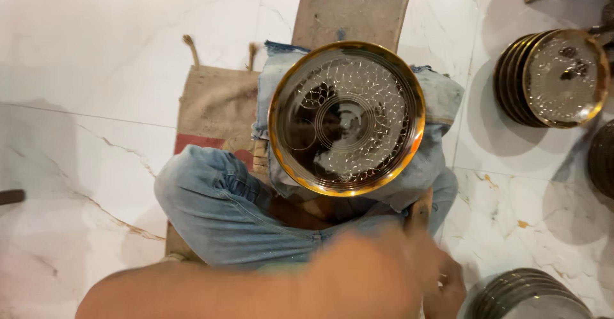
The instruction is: The person sits cross-legged on the floor with a decorative metal tray on their lap. They hold a small punch against the tray's patterned surface with one hand and strike it repeatedly with a wooden mallet held in the other hand, working the embossed design across the tray, briefly pausing to apply something from a small container before resuming hammering.
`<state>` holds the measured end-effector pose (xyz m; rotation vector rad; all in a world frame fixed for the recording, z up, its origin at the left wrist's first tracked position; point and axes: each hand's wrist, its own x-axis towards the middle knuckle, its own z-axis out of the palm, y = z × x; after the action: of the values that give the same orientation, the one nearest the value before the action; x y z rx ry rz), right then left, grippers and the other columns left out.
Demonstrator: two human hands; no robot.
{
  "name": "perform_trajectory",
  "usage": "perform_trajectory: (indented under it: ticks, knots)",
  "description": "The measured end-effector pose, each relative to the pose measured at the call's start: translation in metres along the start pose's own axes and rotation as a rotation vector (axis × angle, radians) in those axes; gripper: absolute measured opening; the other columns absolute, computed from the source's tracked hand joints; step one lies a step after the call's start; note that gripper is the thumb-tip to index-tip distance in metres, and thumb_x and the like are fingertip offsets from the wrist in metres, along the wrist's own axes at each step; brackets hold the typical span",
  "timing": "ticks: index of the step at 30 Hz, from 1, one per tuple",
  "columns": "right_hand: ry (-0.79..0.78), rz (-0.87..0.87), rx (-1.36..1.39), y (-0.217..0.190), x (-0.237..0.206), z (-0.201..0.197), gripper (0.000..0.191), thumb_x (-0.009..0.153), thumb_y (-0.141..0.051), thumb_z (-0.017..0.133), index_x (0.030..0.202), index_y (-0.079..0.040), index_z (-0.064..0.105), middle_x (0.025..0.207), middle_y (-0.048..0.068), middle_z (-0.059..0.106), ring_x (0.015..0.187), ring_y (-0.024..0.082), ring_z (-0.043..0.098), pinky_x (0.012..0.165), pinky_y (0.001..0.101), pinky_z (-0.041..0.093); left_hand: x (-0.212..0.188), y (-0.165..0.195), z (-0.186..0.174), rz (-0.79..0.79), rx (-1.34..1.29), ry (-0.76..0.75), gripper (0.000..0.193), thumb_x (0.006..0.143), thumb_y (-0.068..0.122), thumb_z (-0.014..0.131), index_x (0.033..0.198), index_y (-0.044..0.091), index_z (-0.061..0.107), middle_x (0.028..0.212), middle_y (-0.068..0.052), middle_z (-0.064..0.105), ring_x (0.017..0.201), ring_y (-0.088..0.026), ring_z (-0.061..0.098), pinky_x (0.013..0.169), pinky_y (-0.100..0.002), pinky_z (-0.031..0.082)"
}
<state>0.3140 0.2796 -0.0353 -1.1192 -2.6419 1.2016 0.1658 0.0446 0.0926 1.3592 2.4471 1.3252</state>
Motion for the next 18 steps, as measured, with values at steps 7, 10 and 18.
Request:
perform_trajectory:
  ticks: [7, 10, 18]
  knots:
    - [-0.291, -0.063, -0.326, 0.002, 0.001, 0.008, 0.104, 0.077, -0.031, 0.078, 0.161, -0.005, 0.021, 0.134, 0.031, 0.057, 0.110, 0.037, 0.066, 0.086, 0.0420, 0.056, 0.041, -0.127, -0.066, -0.259, -0.024, -0.043, 0.039, 0.088, 0.005, 0.070, 0.125, 0.017, 0.069, 0.104, -0.012, 0.064, 0.092, -0.032, 0.067, 0.082, -0.040, 0.055]
    - [-0.322, 0.241, 0.236, 0.024, 0.008, -0.004, 0.103, 0.080, -0.012, 0.064, 0.171, -0.011, 0.016, 0.127, 0.026, 0.065, 0.106, 0.031, 0.070, 0.086, 0.0395, 0.057, 0.039, -0.140, -0.062, -0.208, -0.109, 0.006, 0.034, 0.094, 0.010, 0.074, 0.126, 0.016, 0.066, 0.113, -0.009, 0.070, 0.104, -0.031, 0.070, 0.090, -0.042, 0.056]
    - [0.091, -0.185, 0.466, 0.005, -0.002, -0.010, 0.084, 0.087, 0.002, 0.074, 0.155, 0.006, 0.026, 0.110, 0.018, 0.067, 0.102, 0.023, 0.071, 0.099, 0.0361, 0.059, 0.054, -0.177, -0.043, -0.151, -0.098, -0.396, 0.063, 0.083, 0.016, 0.075, 0.142, 0.015, 0.054, 0.126, -0.007, 0.068, 0.115, -0.032, 0.066, 0.090, -0.049, 0.053]
